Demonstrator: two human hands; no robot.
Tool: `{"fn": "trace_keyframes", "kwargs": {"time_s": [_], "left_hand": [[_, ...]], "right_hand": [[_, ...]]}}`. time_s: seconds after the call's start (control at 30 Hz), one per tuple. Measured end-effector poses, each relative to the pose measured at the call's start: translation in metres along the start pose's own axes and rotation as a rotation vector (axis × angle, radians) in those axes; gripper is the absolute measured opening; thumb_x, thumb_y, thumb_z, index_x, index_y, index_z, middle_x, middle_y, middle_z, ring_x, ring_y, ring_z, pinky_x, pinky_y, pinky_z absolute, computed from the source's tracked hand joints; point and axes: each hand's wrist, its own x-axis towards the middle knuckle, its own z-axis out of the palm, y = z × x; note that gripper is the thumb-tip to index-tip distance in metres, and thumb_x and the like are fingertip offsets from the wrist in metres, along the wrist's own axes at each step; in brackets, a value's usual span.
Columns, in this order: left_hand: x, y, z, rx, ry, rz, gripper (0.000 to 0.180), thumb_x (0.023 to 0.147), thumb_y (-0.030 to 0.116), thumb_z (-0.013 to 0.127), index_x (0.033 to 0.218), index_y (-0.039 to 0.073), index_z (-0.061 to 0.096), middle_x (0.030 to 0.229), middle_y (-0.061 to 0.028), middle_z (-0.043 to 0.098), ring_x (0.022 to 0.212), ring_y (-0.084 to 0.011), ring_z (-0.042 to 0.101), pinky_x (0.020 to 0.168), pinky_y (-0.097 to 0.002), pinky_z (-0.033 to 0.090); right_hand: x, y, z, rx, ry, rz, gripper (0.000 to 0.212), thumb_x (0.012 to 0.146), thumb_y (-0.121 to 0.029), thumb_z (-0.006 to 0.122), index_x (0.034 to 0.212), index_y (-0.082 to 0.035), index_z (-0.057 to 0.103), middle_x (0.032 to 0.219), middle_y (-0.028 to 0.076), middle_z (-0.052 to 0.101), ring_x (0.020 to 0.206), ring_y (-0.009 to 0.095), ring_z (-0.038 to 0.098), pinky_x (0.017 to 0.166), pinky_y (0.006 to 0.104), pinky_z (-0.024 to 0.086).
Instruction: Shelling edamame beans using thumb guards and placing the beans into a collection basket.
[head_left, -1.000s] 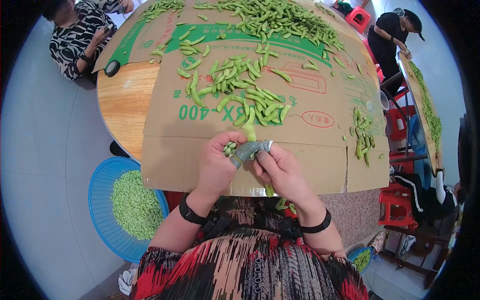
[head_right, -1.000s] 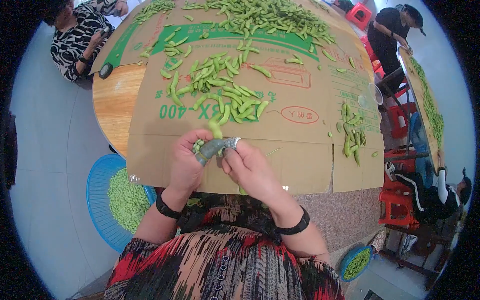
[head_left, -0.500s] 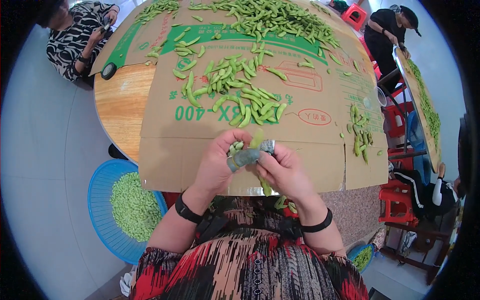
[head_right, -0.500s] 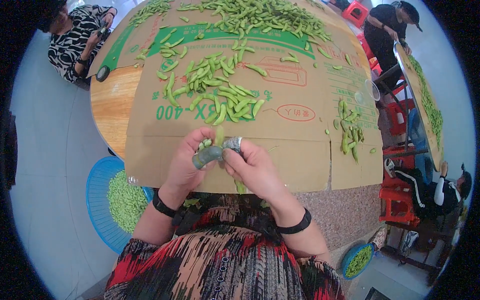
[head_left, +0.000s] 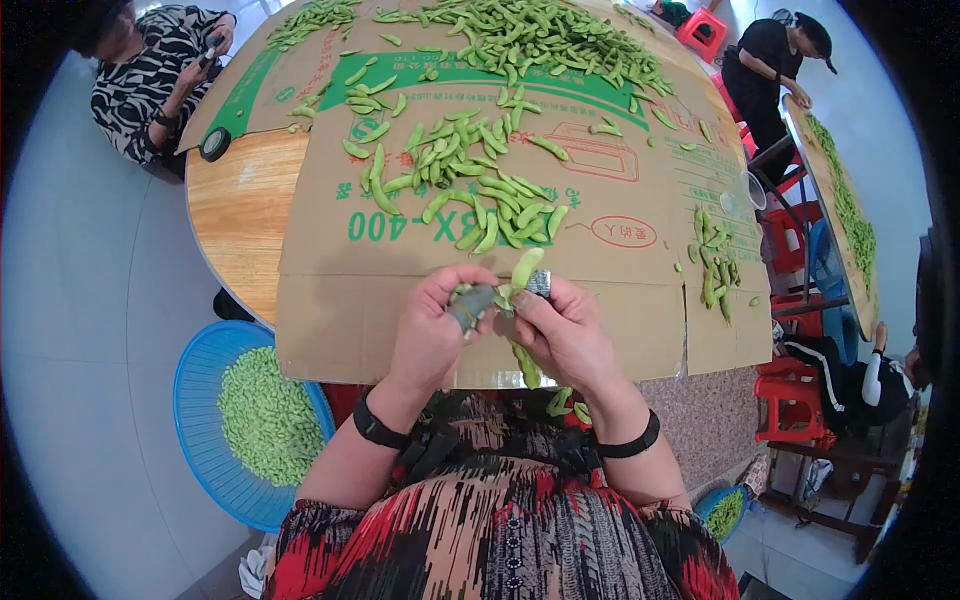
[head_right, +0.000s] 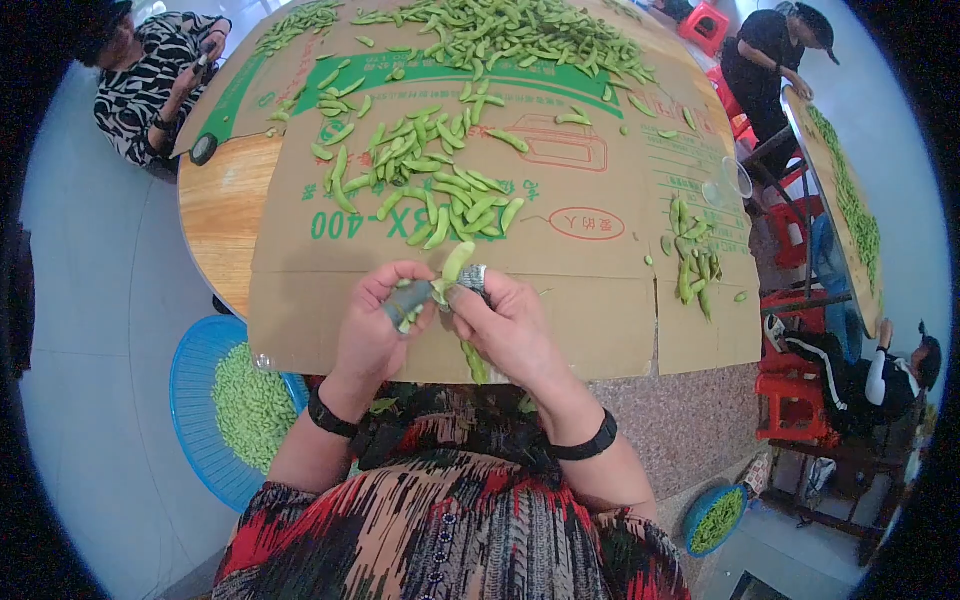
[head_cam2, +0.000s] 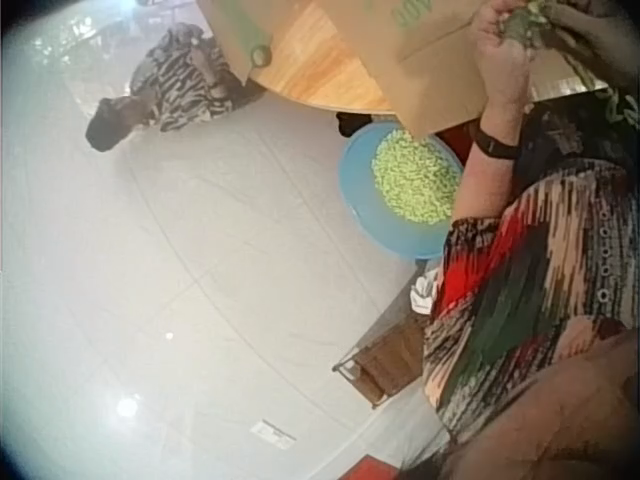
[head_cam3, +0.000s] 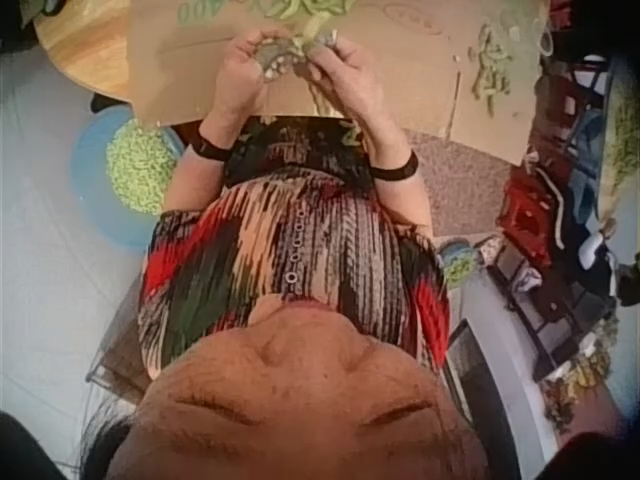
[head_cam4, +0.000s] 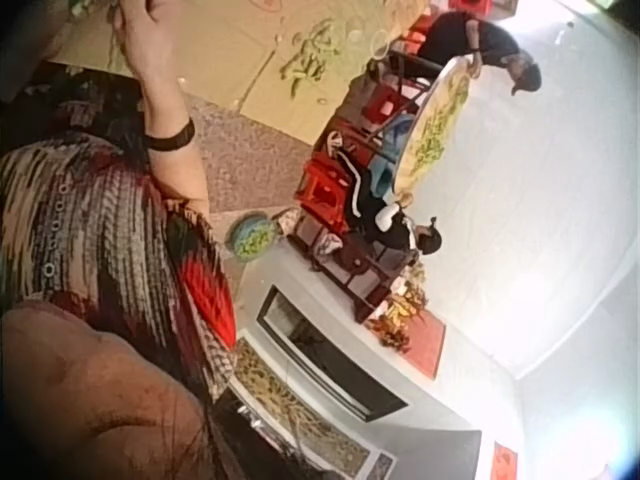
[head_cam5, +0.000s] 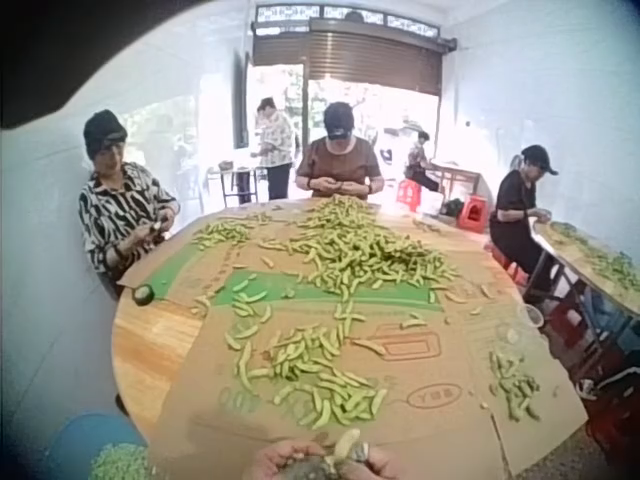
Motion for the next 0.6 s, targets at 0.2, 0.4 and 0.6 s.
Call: {"fn": "trace_keyframes", "kwargs": {"time_s": [0.2, 0.4, 0.6], "left_hand": [[0.009, 0.006, -0.013, -0.324, -0.060, 0.056, 0.014, 0.088, 0.004, 0.045, 0.098, 0.003, 0.056, 0.082, -0.0056, 0.054, 0.061, -0.0085, 0.047, 0.044, -0.0152, 0.028], [0.009, 0.008, -0.015, -0.435, -0.163, -0.002, 0.012, 0.090, 0.008, 0.045, 0.098, 0.004, 0.052, 0.085, -0.0063, 0.053, 0.061, -0.0090, 0.046, 0.043, -0.0154, 0.027], [0.005, 0.011, -0.009, -0.344, -0.175, -0.029, 0.012, 0.089, 0.007, 0.043, 0.097, 0.003, 0.052, 0.084, -0.0060, 0.053, 0.060, -0.0094, 0.046, 0.043, -0.0163, 0.026]], "right_hand": [[-0.005, -0.028, -0.019, -0.657, -0.389, -0.253, 0.020, 0.084, -0.017, 0.060, 0.097, -0.003, 0.062, 0.062, 0.001, 0.057, 0.055, 0.008, 0.050, 0.052, 0.0263, 0.041], [0.050, -0.033, -0.032, -1.247, 0.339, -0.414, 0.025, 0.078, -0.021, 0.063, 0.084, 0.002, 0.057, 0.069, 0.022, 0.059, 0.067, 0.039, 0.058, 0.060, 0.0449, 0.047], [0.046, -0.026, -0.029, -1.345, 0.276, -0.359, 0.027, 0.079, -0.024, 0.063, 0.085, 0.002, 0.057, 0.066, 0.022, 0.059, 0.065, 0.039, 0.058, 0.061, 0.0463, 0.047]]}}
